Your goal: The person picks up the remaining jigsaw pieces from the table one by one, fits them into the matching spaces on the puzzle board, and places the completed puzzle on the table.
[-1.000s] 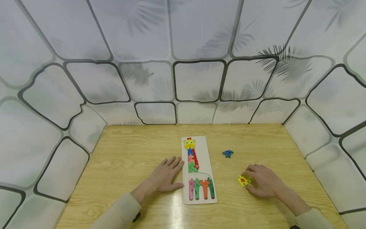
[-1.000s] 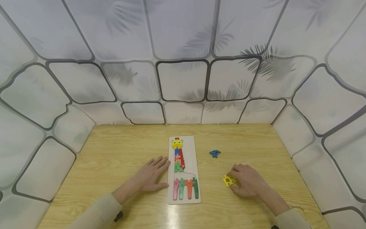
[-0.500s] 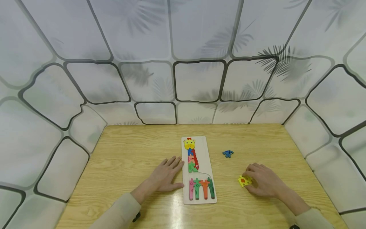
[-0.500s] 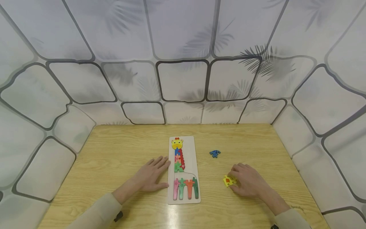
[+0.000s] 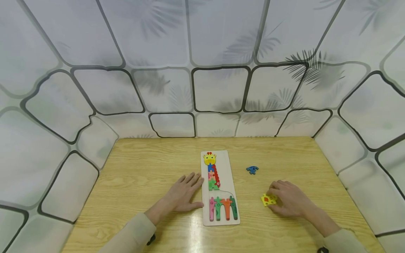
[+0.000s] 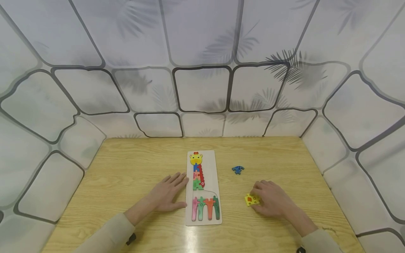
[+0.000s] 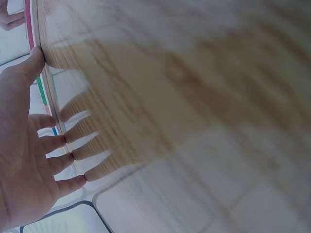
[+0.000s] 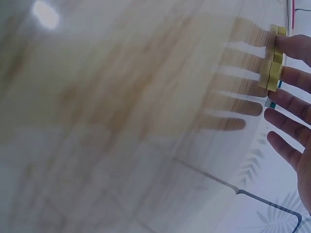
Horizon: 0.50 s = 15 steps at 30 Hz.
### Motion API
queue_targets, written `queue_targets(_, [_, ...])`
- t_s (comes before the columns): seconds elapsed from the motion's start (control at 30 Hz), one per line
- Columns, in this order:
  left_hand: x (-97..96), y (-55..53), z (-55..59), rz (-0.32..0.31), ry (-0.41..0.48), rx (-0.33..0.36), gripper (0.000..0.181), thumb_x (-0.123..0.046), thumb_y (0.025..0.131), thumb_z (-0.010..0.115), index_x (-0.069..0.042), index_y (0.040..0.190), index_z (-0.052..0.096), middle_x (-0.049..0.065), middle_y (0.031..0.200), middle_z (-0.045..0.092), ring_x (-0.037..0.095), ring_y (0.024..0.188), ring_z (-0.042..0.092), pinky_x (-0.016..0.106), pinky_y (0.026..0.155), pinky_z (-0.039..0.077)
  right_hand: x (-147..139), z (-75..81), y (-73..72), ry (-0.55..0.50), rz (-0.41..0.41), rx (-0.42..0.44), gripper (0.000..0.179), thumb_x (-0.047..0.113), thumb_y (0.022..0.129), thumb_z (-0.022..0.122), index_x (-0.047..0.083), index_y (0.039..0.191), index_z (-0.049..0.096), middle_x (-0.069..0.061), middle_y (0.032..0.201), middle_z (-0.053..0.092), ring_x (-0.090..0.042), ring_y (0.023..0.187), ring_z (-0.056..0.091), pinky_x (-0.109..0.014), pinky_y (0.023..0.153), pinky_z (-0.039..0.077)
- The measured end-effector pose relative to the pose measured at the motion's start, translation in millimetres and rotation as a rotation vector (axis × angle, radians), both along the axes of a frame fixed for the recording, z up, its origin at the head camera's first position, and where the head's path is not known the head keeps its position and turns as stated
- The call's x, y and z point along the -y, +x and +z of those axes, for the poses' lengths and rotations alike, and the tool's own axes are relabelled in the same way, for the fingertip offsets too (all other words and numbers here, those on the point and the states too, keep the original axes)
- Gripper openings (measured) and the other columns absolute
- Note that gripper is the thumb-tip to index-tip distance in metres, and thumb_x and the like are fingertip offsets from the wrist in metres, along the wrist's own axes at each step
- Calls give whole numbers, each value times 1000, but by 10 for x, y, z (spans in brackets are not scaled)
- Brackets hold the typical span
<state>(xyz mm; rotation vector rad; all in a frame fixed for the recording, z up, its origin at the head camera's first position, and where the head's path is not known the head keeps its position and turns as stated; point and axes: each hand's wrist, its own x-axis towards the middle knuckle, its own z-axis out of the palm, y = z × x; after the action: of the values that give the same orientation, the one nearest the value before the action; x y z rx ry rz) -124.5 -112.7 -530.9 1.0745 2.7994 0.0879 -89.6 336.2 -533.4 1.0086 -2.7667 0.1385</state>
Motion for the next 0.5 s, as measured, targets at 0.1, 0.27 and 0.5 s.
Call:
queue_targets(0.1, [0,1,3,0,3,0,94,-75,98,49,-13,167,33,14,174,32,38,160,34,59,127,38,14,-8,-4,5,3,-4,31,46,79,87,25,99,77,9,99,69,-12,92,65,-42,83,60])
queue_targets(0.27, [4,1,-1,0,7,-2,94,-75,98,49,-13,167,33,15,174,32,38,160,34,59,127,38,48,-9,-10,7,3,2,31,48,79,87,26,99,77,10,99,69,-11,91,66,-41,83,60])
queue_targets(0.5, [5,5,-1,-1,7,-2,94,-75,98,49,-12,167,33,15,174,32,39,160,34,60,127,38,127,27,-19,13,7,30,31,50,82,84,26,100,76,10,100,69,-13,94,66,-45,87,60])
